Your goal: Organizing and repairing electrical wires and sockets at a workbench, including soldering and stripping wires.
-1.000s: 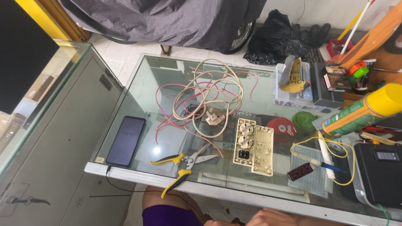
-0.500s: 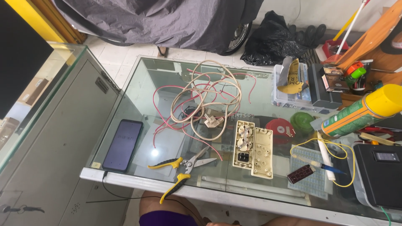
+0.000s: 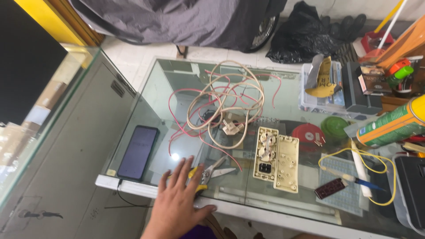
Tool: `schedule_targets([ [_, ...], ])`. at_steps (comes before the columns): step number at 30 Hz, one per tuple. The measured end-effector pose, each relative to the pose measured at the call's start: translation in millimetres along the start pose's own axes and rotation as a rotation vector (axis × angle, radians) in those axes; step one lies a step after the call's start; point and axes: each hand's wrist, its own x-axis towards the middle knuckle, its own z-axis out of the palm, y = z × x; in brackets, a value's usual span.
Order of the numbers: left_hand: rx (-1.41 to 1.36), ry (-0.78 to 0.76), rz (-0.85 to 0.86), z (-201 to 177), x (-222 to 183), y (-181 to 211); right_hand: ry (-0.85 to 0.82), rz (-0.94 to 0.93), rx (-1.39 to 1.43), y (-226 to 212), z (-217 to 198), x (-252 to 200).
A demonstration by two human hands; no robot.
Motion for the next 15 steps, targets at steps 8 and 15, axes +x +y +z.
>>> schedule_targets([
  [8, -0.183, -0.325, -0.099, -9.3, 16.0, -25.7, 0.032, 0.086, 0.170, 108.0, -106.7, 41.3],
  [15, -0.628, -0.123, -0.349, -17.4, 31.4, -66.1, 0.029, 0.133, 0.290, 117.9, -106.4, 20.1],
])
